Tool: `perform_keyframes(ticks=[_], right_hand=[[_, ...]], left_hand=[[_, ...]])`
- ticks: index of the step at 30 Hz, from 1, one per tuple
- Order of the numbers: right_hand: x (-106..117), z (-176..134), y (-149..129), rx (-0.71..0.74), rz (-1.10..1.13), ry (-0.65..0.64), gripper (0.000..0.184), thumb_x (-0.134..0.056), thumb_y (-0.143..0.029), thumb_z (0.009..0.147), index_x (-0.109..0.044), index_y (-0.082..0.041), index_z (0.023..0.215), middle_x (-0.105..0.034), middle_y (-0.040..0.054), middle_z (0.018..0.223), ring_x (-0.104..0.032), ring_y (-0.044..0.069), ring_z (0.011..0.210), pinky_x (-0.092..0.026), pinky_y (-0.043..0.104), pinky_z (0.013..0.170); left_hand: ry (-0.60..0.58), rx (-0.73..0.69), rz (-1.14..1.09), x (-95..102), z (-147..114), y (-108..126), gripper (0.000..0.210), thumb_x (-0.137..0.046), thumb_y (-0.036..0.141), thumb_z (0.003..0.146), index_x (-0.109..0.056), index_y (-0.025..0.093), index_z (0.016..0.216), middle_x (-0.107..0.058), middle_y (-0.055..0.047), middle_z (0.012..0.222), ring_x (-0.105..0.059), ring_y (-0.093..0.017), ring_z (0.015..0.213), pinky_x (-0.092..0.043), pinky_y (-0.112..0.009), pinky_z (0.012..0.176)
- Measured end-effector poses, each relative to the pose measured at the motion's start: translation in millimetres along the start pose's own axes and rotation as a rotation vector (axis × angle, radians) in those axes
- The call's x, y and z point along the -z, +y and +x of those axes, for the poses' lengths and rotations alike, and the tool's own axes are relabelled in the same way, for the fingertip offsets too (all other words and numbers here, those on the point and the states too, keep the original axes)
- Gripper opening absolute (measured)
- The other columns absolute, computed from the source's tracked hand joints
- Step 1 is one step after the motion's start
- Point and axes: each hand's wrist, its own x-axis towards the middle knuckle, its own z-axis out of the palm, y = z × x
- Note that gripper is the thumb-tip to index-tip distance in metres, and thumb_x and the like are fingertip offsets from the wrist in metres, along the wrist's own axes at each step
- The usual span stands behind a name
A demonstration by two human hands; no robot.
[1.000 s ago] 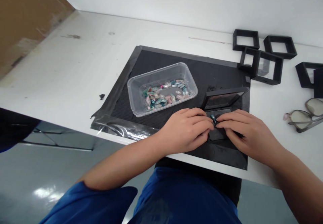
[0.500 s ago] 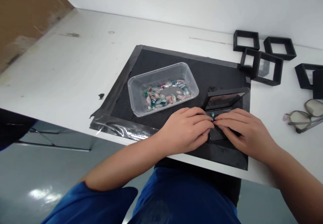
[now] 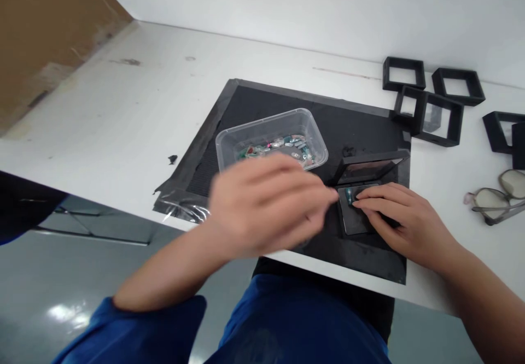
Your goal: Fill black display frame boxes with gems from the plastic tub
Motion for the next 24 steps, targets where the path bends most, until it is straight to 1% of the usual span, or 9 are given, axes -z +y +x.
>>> perform_keyframes(ticks=[2,3,5,7,9,14,18,21,24], right_hand=[[0.3,0.0,-0.3,-0.002,0.005,-0.003,0.025,-0.059,-0.012,0.099,-0.076,-0.023,0.113,-0.081,0.0076,0.113,-0.076,0.024,0.100,-0.066,0.043,0.084],[0.3,0.0,-0.6,0.001,0.005,-0.003,0.025,-0.059,-0.012,0.099,-0.076,-0.022,0.113,-0.081,0.0078,0.113,-0.076,0.024,0.100,-0.066,0.043,0.084],[0.1,0.1,-1.2,0.009,-0.001,0.002,0.023,-0.060,-0.012,0.099,-0.076,-0.021,0.113,-0.081,0.0082,0.111,-0.076,0.024,0.099,-0.066,0.042,0.083],[0.0,0.0,-1.7,0.012,-0.011,0.001,0.022,-0.061,-0.013,0.099,-0.076,-0.021,0.113,-0.081,0.0081,0.110,-0.076,0.023,0.098,-0.066,0.042,0.083],[0.0,-0.4,-2.3,0.011,-0.017,-0.003,0.021,-0.062,-0.014,0.099,-0.075,-0.021,0.113,-0.081,0.0077,0.110,-0.076,0.023,0.097,-0.066,0.042,0.082],[0.8,-1.9,-3.8,-0.002,-0.030,-0.026,0.022,-0.064,-0.015,0.098,-0.074,-0.023,0.116,-0.080,0.0075,0.114,-0.075,0.024,0.096,-0.065,0.044,0.083],[2.0,-3.6,-4.3,-0.010,-0.032,-0.049,0.024,-0.065,-0.016,0.097,-0.073,-0.024,0.118,-0.079,0.0070,0.116,-0.075,0.024,0.096,-0.064,0.044,0.083],[2.6,-5.7,-3.7,-0.016,-0.030,-0.055,0.025,-0.065,-0.016,0.097,-0.072,-0.025,0.119,-0.079,0.0064,0.117,-0.075,0.024,0.097,-0.063,0.045,0.084],[2.9,-7.0,-3.4,-0.006,-0.041,-0.067,0.025,-0.065,-0.016,0.097,-0.071,-0.025,0.120,-0.078,0.0063,0.117,-0.074,0.024,0.098,-0.063,0.044,0.084]], left_hand=[[-0.060,0.208,0.151,20.4,9.4,-23.7,0.009,-0.067,0.026,0.097,-0.076,0.027,0.100,-0.081,0.004,0.087,-0.071,-0.014,0.077,-0.055,-0.029,0.063],[-0.134,0.266,0.266,26.6,13.7,-37.0,0.016,-0.063,0.031,0.100,-0.078,0.025,0.101,-0.080,0.001,0.085,-0.070,-0.016,0.078,-0.051,-0.030,0.062],[-0.357,0.331,0.448,29.6,20.2,-62.9,0.034,-0.051,0.036,0.107,-0.081,0.021,0.102,-0.078,-0.002,0.084,-0.068,-0.017,0.082,-0.052,-0.031,0.071],[-0.523,0.312,0.458,23.3,22.7,-83.3,0.045,-0.042,0.040,0.110,-0.081,0.019,0.102,-0.078,-0.004,0.093,-0.066,-0.019,0.095,-0.053,-0.036,0.085],[-0.581,0.269,0.403,14.0,21.0,-95.4,0.049,-0.040,0.041,0.111,-0.081,0.017,0.100,-0.076,-0.006,0.099,-0.062,-0.021,0.104,-0.052,-0.042,0.096],[-0.612,0.185,0.369,0.7,7.4,-97.5,0.030,-0.055,0.032,0.105,-0.082,0.019,0.101,-0.069,-0.011,0.107,-0.055,-0.031,0.119,-0.051,-0.056,0.103],[-0.565,0.158,0.366,-6.5,-5.3,-94.5,0.028,-0.064,0.023,0.099,-0.076,0.017,0.124,-0.057,-0.017,0.149,-0.037,-0.047,0.152,-0.035,-0.072,0.121],[-0.527,0.180,0.310,-14.0,-13.4,-95.6,0.034,-0.072,0.023,0.093,-0.074,0.019,0.126,-0.047,-0.014,0.164,-0.026,-0.048,0.160,-0.027,-0.072,0.128],[-0.480,0.205,0.247,-17.8,-16.4,-97.3,0.033,-0.074,0.029,0.091,-0.074,0.023,0.123,-0.052,-0.010,0.160,-0.026,-0.046,0.161,-0.026,-0.071,0.129]])
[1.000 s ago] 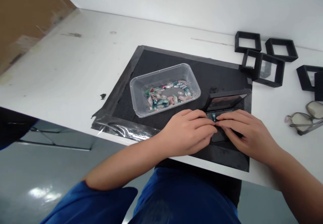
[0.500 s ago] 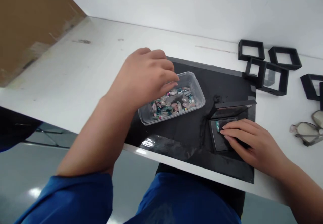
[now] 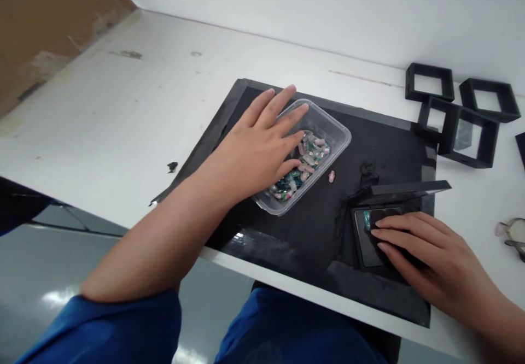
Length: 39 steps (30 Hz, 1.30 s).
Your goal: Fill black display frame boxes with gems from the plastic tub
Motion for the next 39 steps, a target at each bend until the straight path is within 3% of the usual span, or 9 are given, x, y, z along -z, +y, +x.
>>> perform_keyframes(ticks=[4,6,10,13,17,21,26,35,39], right_hand=[[0.1,0.6,-0.9,0.000,-0.006,0.000,0.024,-0.064,-0.017,0.099,-0.071,-0.024,0.120,-0.078,0.0065,0.117,-0.074,0.023,0.096,-0.063,0.044,0.083],[0.3,1.0,-1.7,-0.006,-0.012,0.001,0.024,-0.063,-0.018,0.099,-0.071,-0.025,0.120,-0.078,0.0065,0.118,-0.074,0.023,0.096,-0.063,0.043,0.083],[1.1,1.0,-3.0,-0.007,-0.027,0.007,0.023,-0.063,-0.019,0.099,-0.072,-0.025,0.119,-0.078,0.0059,0.117,-0.074,0.023,0.094,-0.063,0.042,0.081],[1.6,1.2,-3.3,-0.003,-0.025,0.008,0.023,-0.063,-0.019,0.099,-0.072,-0.024,0.119,-0.078,0.0058,0.117,-0.074,0.023,0.095,-0.063,0.042,0.081],[1.3,1.8,-3.1,0.001,-0.038,0.005,0.022,-0.062,-0.019,0.100,-0.070,-0.024,0.120,-0.078,0.0060,0.117,-0.073,0.022,0.096,-0.062,0.041,0.082],[1.4,2.3,-2.7,0.013,-0.043,0.000,0.021,-0.062,-0.019,0.101,-0.070,-0.023,0.120,-0.078,0.0059,0.116,-0.073,0.022,0.095,-0.062,0.041,0.081],[2.4,2.9,-1.5,0.013,-0.045,-0.004,0.022,-0.061,-0.019,0.101,-0.069,-0.024,0.120,-0.078,0.0059,0.116,-0.072,0.022,0.095,-0.062,0.042,0.081],[2.0,4.3,-1.5,0.023,-0.060,-0.020,0.021,-0.059,-0.020,0.103,-0.067,-0.024,0.122,-0.077,0.0056,0.117,-0.070,0.021,0.097,-0.060,0.040,0.082],[1.9,2.6,-1.5,0.013,-0.059,-0.033,0.023,-0.059,-0.021,0.103,-0.066,-0.024,0.125,-0.076,0.0048,0.118,-0.070,0.020,0.097,-0.060,0.039,0.083]], left_hand=[[-0.023,0.084,0.033,1.7,1.9,-2.8,0.026,-0.069,0.041,0.094,-0.078,0.018,0.103,-0.073,-0.015,0.119,-0.053,-0.044,0.136,-0.046,-0.064,0.112],[-0.071,0.125,0.044,2.2,2.4,-4.2,0.034,-0.062,0.047,0.097,-0.078,0.017,0.096,-0.072,-0.014,0.096,-0.062,-0.041,0.117,-0.053,-0.057,0.097],[-0.070,0.189,0.074,-0.3,-0.1,-3.7,0.044,-0.050,0.051,0.101,-0.078,0.017,0.106,-0.071,-0.015,0.086,-0.063,-0.038,0.102,-0.052,-0.050,0.085],[-0.048,0.167,0.147,-2.9,-2.6,-0.1,0.046,-0.047,0.052,0.102,-0.078,0.018,0.098,-0.068,-0.014,0.074,-0.063,-0.037,0.093,-0.051,-0.051,0.081],[-0.099,0.149,0.241,-2.5,-1.3,4.1,0.045,-0.051,0.050,0.101,-0.078,0.015,0.094,-0.071,-0.016,0.082,-0.063,-0.039,0.100,-0.052,-0.052,0.083],[-0.141,0.168,0.174,1.5,1.7,3.6,0.035,-0.051,0.036,0.101,-0.077,0.015,0.094,-0.076,-0.017,0.101,-0.063,-0.039,0.117,-0.050,-0.055,0.101],[-0.181,0.181,0.164,2.4,1.3,0.3,0.029,-0.048,0.017,0.096,-0.077,0.018,0.099,-0.078,-0.011,0.105,-0.068,-0.032,0.109,-0.050,-0.050,0.100],[-0.220,0.248,0.079,10.2,7.8,-3.7,0.031,-0.050,0.028,0.097,-0.078,0.024,0.087,-0.079,-0.004,0.094,-0.070,-0.029,0.105,-0.050,-0.045,0.099],[-0.205,0.265,0.078,23.6,9.1,1.7,0.040,-0.041,0.036,0.102,-0.076,0.021,0.115,-0.078,-0.007,0.116,-0.068,-0.031,0.118,-0.050,-0.046,0.104]])
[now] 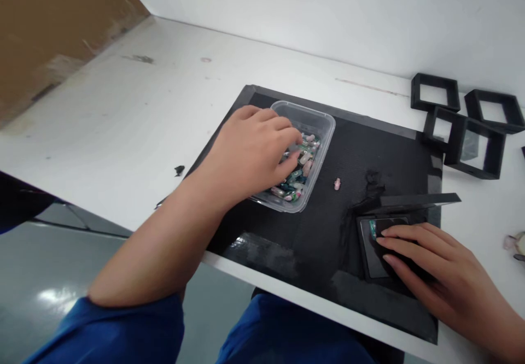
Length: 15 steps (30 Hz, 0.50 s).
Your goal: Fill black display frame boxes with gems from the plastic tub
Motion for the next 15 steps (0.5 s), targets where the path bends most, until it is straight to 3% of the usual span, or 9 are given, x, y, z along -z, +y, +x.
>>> perform_keyframes(ticks=[4,8,11,15], right_hand=[[0.0,-0.5,0.2,0.000,-0.002,-0.003,0.023,-0.059,-0.021,0.104,-0.066,-0.024,0.125,-0.076,0.0047,0.118,-0.069,0.019,0.097,-0.060,0.038,0.083],[0.1,1.2,0.3,0.001,-0.008,-0.002,0.022,-0.059,-0.022,0.104,-0.066,-0.025,0.125,-0.076,0.0047,0.117,-0.069,0.019,0.098,-0.060,0.037,0.082],[0.9,2.1,0.4,-0.004,0.000,-0.004,0.022,-0.059,-0.022,0.104,-0.066,-0.025,0.125,-0.075,0.0047,0.116,-0.069,0.019,0.097,-0.060,0.037,0.082],[0.8,2.1,0.2,-0.012,0.010,-0.009,0.023,-0.059,-0.023,0.104,-0.066,-0.025,0.125,-0.076,0.0047,0.116,-0.069,0.019,0.097,-0.061,0.036,0.081]], left_hand=[[0.009,-0.038,0.025,-3.7,-2.4,5.8,0.050,-0.041,0.031,0.102,-0.061,0.016,0.146,-0.072,-0.011,0.138,-0.060,-0.033,0.137,-0.047,-0.051,0.115],[-0.038,-0.071,0.071,-17.3,-1.9,6.8,0.059,-0.040,0.023,0.101,-0.048,0.000,0.155,-0.065,-0.021,0.147,-0.049,-0.035,0.151,-0.032,-0.055,0.131],[-0.071,-0.103,0.117,-21.3,-1.2,3.4,0.063,-0.037,0.008,0.096,-0.042,-0.004,0.158,-0.069,-0.022,0.140,-0.058,-0.032,0.143,-0.030,-0.052,0.133],[-0.062,-0.120,0.103,-17.7,-0.2,0.0,0.070,-0.038,0.000,0.091,-0.042,0.004,0.160,-0.079,-0.014,0.120,-0.074,-0.026,0.116,-0.036,-0.049,0.130]])
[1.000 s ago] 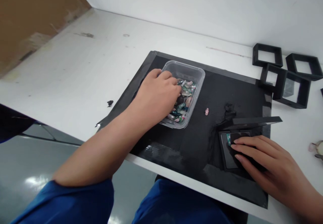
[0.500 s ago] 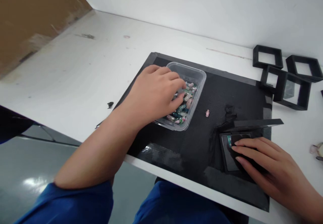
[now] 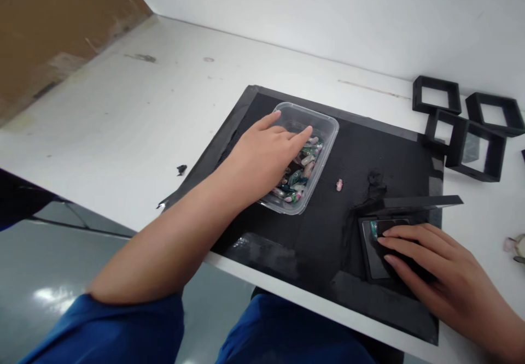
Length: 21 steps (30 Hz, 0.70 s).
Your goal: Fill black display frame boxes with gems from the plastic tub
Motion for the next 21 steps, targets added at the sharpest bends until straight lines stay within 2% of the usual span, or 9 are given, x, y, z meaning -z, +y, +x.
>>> perform_keyframes(ticks=[4,7,9,13,18,21], right_hand=[[-0.8,0.4,-0.4,-0.011,-0.001,0.009,0.022,-0.060,-0.023,0.103,-0.066,-0.026,0.124,-0.076,0.0042,0.116,-0.070,0.019,0.097,-0.061,0.036,0.081],[-0.6,1.1,-0.6,-0.012,0.007,0.015,0.023,-0.060,-0.023,0.103,-0.067,-0.026,0.124,-0.076,0.0043,0.116,-0.070,0.019,0.096,-0.061,0.036,0.079],[-0.4,1.2,-0.5,-0.009,0.007,0.018,0.023,-0.061,-0.023,0.102,-0.067,-0.025,0.124,-0.076,0.0045,0.115,-0.071,0.019,0.096,-0.062,0.035,0.079],[-0.6,0.4,0.0,-0.012,0.002,0.013,0.024,-0.061,-0.022,0.102,-0.066,-0.026,0.125,-0.076,0.0044,0.116,-0.071,0.020,0.097,-0.062,0.036,0.080],[-0.8,0.1,-0.2,-0.018,0.006,0.000,0.024,-0.060,-0.023,0.103,-0.066,-0.027,0.125,-0.076,0.0052,0.116,-0.071,0.020,0.096,-0.063,0.037,0.079],[-0.9,1.0,-0.6,-0.021,0.011,0.003,0.023,-0.060,-0.023,0.103,-0.067,-0.027,0.125,-0.076,0.0053,0.115,-0.071,0.020,0.096,-0.063,0.037,0.078]], left_hand=[[0.040,0.012,-0.034,1.8,1.5,-0.2,0.061,-0.042,0.004,0.095,-0.054,0.014,0.154,-0.082,-0.008,0.110,-0.076,-0.025,0.109,-0.042,-0.049,0.126],[0.070,0.007,-0.048,-0.9,3.2,-1.0,0.046,-0.047,0.011,0.098,-0.073,0.021,0.134,-0.082,-0.006,0.114,-0.076,-0.025,0.113,-0.044,-0.049,0.124],[0.084,0.002,-0.054,-2.7,4.5,-1.8,0.040,-0.049,0.014,0.099,-0.078,0.022,0.124,-0.082,-0.005,0.115,-0.075,-0.026,0.116,-0.043,-0.049,0.124],[0.076,0.026,-0.064,-2.4,7.3,-1.2,0.034,-0.051,0.020,0.101,-0.079,0.020,0.120,-0.082,-0.006,0.112,-0.076,-0.025,0.112,-0.047,-0.047,0.120],[0.034,0.070,-0.099,3.3,9.4,3.0,0.034,-0.047,0.022,0.104,-0.081,0.020,0.102,-0.082,-0.004,0.107,-0.075,-0.025,0.112,-0.048,-0.045,0.116],[0.039,0.089,-0.102,7.9,9.3,4.0,0.032,-0.048,0.027,0.105,-0.079,0.020,0.102,-0.081,-0.005,0.105,-0.073,-0.027,0.112,-0.051,-0.046,0.110]])
